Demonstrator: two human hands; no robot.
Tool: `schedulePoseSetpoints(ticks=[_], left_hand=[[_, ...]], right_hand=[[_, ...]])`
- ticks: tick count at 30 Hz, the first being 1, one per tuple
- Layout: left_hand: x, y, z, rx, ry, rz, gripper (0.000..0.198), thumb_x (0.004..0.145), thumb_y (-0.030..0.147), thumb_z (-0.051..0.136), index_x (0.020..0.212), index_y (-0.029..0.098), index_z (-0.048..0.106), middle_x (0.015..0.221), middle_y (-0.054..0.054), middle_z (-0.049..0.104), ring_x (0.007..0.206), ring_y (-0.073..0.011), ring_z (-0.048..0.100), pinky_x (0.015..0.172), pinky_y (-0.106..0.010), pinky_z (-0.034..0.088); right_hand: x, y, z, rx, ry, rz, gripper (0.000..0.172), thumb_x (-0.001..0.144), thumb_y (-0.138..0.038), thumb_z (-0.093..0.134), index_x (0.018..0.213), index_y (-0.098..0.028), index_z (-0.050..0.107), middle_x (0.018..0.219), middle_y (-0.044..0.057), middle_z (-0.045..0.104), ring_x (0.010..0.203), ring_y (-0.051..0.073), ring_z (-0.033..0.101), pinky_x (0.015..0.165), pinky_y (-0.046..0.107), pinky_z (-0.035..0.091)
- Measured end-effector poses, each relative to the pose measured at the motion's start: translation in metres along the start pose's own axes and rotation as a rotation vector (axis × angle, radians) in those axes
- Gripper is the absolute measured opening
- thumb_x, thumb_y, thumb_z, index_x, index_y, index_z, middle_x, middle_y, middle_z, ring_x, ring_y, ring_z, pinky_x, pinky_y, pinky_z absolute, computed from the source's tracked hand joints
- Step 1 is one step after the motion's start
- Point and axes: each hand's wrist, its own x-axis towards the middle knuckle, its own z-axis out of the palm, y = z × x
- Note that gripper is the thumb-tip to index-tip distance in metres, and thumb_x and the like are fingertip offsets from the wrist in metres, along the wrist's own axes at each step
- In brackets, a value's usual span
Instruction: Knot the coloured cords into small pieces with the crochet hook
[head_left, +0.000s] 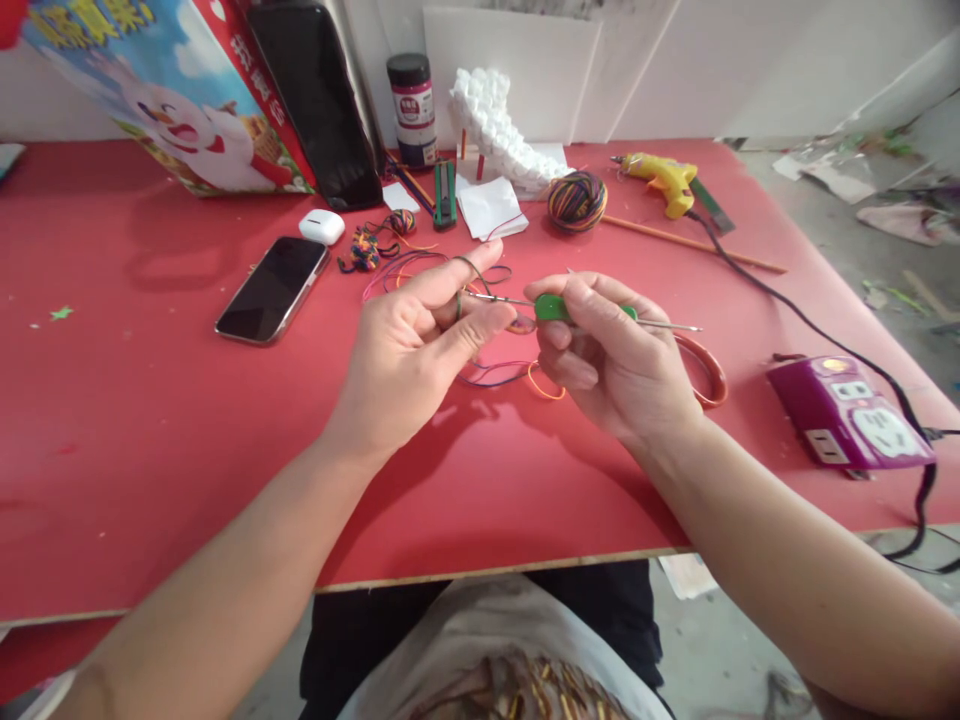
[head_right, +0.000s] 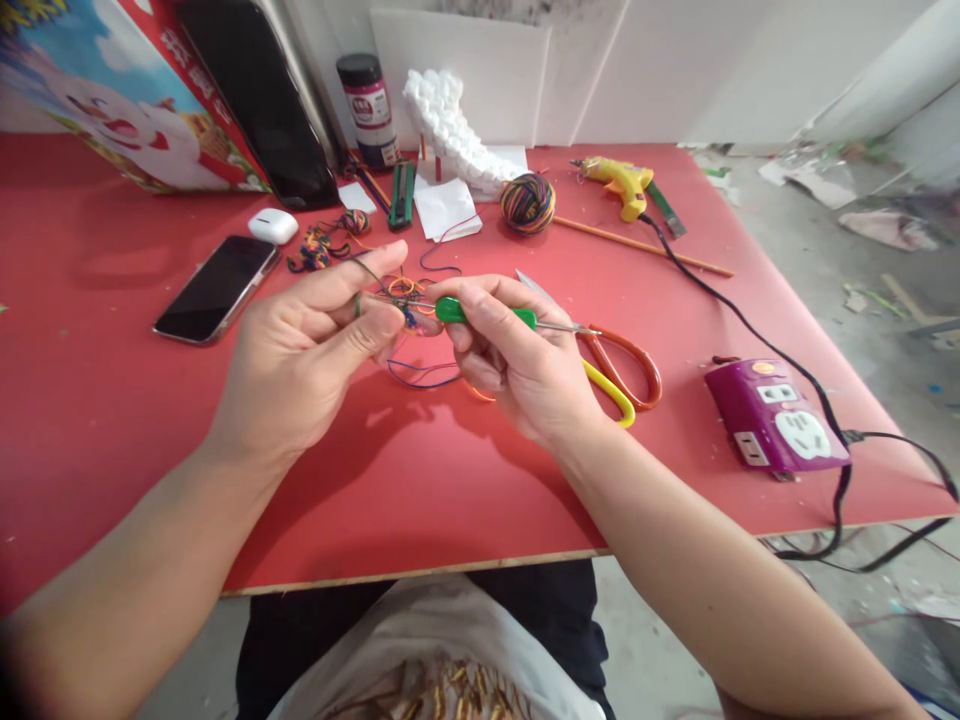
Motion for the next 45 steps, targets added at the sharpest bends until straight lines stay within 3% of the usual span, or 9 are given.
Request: schedulePoseSetpoints(ticks=[12,18,21,24,26,29,33,39,45], left_hand=[[0.001,-0.007,-0.001,-0.06,0.034,0.001,0.033,0.086,0.032,0.087,0.118,0.036,0.085,0.083,0.001,0.078,0.069,-0.0154,0.062,0.064,-0.033,0.055],[-0.001,-0.003,0.0,-0.166,0.042,-0.049,0.058,0.081,0.026,0.091,0.136,0.037,0.077,0.079,0.003,0.076,0.078,-0.0165,0.069,0.069,-0.031,0.056],[-0.002,-0.003,0.005,-0.191,0.081,-0.074,0.069,0.082,0.026,0.091,0.146,0.037,0.069,0.077,0.005,0.075,0.078,-0.0159,0.068,0.069,-0.03,0.054],[-0.004,-0.004,0.012,-0.212,0.119,-0.091,0.067,0.082,0.027,0.091,0.146,0.034,0.069,0.074,0.005,0.071,0.072,-0.0141,0.064,0.067,-0.029,0.051],[-0.005,-0.004,0.016,-0.25,0.118,-0.1,0.066,0.084,0.029,0.09,0.146,0.033,0.069,0.074,0.005,0.069,0.07,-0.0133,0.062,0.065,-0.028,0.05],[-0.005,-0.003,0.018,-0.313,0.062,-0.145,0.073,0.083,0.033,0.09,0.152,0.033,0.064,0.074,0.004,0.069,0.07,-0.0138,0.063,0.064,-0.028,0.051],[-0.003,0.002,0.013,-0.397,-0.013,-0.215,0.084,0.078,0.03,0.094,0.155,0.036,0.06,0.071,0.006,0.068,0.067,-0.0132,0.061,0.062,-0.026,0.052],[0.001,0.008,0.004,-0.479,-0.065,-0.23,0.077,0.071,0.025,0.098,0.143,0.026,0.071,0.071,0.004,0.069,0.068,-0.0128,0.066,0.06,-0.023,0.05],[-0.003,0.001,0.007,-0.35,-0.001,-0.174,0.064,0.083,0.026,0.09,0.144,0.031,0.07,0.073,0.004,0.071,0.072,-0.0148,0.063,0.065,-0.027,0.05]], right_hand=[[-0.002,-0.002,0.004,-0.029,-0.003,-0.007,0.024,0.087,-0.046,0.085,0.091,-0.023,0.08,0.065,-0.003,0.057,0.047,0.007,0.035,0.038,0.024,0.021],[-0.005,0.002,0.006,-0.087,0.024,-0.056,0.026,0.092,-0.049,0.08,0.097,-0.024,0.078,0.067,-0.003,0.058,0.047,0.008,0.037,0.039,0.025,0.027],[-0.012,0.006,0.008,-0.257,0.055,-0.213,0.024,0.1,-0.048,0.071,0.106,-0.025,0.077,0.07,-0.002,0.06,0.051,0.011,0.045,0.045,0.027,0.04],[-0.021,0.011,0.012,-0.551,0.071,-0.442,0.021,0.105,-0.038,0.064,0.115,-0.024,0.077,0.087,0.004,0.071,0.072,0.017,0.064,0.071,0.034,0.058],[-0.025,0.014,0.014,-0.701,0.055,-0.579,0.021,0.106,-0.031,0.062,0.12,-0.022,0.075,0.102,0.008,0.075,0.089,0.021,0.069,0.086,0.039,0.06],[-0.027,0.017,0.014,-0.741,0.042,-0.701,0.024,0.106,-0.025,0.062,0.127,-0.024,0.072,0.107,0.008,0.077,0.091,0.022,0.07,0.087,0.041,0.06],[-0.026,0.018,0.009,-0.742,0.01,-0.693,0.027,0.104,-0.029,0.064,0.129,-0.028,0.072,0.11,0.009,0.077,0.095,0.027,0.072,0.094,0.048,0.061],[-0.023,0.013,0.002,-0.668,-0.048,-0.613,0.026,0.101,-0.041,0.069,0.125,-0.033,0.076,0.101,0.008,0.076,0.088,0.027,0.072,0.09,0.047,0.061],[-0.017,0.014,0.003,-0.758,-0.06,-0.697,0.024,0.105,-0.031,0.061,0.126,-0.028,0.074,0.102,0.009,0.077,0.086,0.024,0.071,0.084,0.044,0.064]])
